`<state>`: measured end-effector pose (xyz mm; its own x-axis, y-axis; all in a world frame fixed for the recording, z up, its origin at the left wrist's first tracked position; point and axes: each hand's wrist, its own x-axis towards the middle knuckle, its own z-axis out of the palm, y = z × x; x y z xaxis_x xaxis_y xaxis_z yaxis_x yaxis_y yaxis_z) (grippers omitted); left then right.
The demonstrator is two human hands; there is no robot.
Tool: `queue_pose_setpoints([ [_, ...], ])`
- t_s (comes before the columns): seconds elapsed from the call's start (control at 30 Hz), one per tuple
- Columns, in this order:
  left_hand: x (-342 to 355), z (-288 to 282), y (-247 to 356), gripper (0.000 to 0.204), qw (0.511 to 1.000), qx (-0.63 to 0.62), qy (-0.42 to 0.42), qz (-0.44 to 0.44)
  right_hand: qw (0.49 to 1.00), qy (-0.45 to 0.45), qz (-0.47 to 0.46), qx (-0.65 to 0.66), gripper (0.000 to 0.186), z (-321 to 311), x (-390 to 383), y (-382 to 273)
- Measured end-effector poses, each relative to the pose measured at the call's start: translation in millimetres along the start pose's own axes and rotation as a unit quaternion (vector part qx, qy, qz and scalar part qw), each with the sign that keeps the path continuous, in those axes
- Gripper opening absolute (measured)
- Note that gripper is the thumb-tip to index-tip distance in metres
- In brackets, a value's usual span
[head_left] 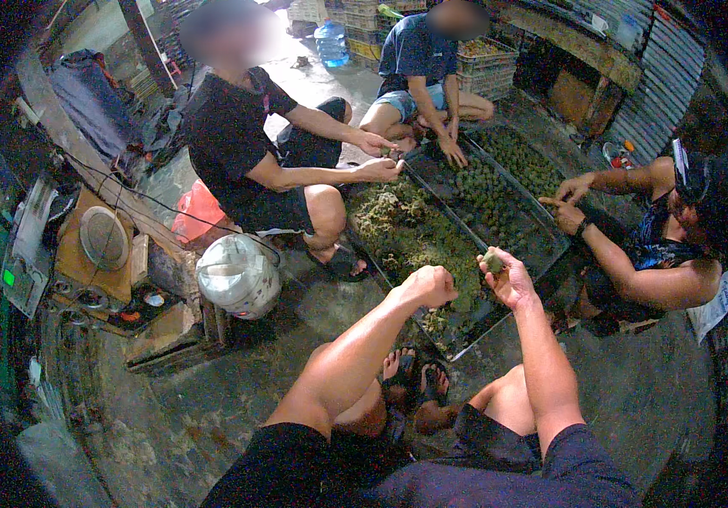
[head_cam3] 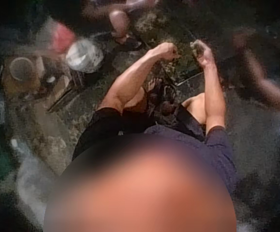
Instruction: The person sits on the floor and repeatedly scoops green dough from a tray, rolls it into small balls, and places them into a second tray. The person works alongside several others performing the same task.
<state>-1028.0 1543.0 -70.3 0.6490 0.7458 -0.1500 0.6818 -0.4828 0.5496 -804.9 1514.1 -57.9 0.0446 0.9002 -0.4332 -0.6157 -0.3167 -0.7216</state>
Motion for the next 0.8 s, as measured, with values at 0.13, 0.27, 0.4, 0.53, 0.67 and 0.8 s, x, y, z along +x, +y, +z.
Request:
queue_pose_setpoints([
  [0.13, 1.0, -3.0, 5.8, 0.032, 1.000, -0.026, 0.011, 0.008, 0.991, 0.032, 0.050, 0.121, 0.034, -15.4, 2.5, -1.5],
  [0.27, 3.2, -1.5, 5.0, 0.029, 1.000, -0.014, 0.013, 0.025, 0.989, -0.015, 0.059, 0.133, 0.032, -8.2, -3.1, -5.1],
  [0.4, 2.4, -4.3, 10.1, 0.028, 0.999, -0.039, 0.024, 0.024, 0.992, 0.086, 0.011, 0.093, 0.034, -6.9, -3.0, -7.4],
  [0.53, 4.1, -3.6, 9.1, 0.028, 0.996, -0.057, 0.049, 0.044, 0.994, 0.098, 0.010, 0.051, 0.039, -6.1, -1.6, -5.1],
  [0.67, 5.2, -4.2, 11.7, 0.028, 0.997, -0.047, 0.047, 0.039, 0.990, 0.042, 0.047, 0.125, 0.039, 8.8, -16.2, -12.9],
  [0.8, 12.2, -2.6, 17.8, 0.027, 0.994, -0.068, 0.062, 0.051, 0.992, -0.081, 0.012, 0.091, 0.047, -31.3, 4.8, -12.1],
])
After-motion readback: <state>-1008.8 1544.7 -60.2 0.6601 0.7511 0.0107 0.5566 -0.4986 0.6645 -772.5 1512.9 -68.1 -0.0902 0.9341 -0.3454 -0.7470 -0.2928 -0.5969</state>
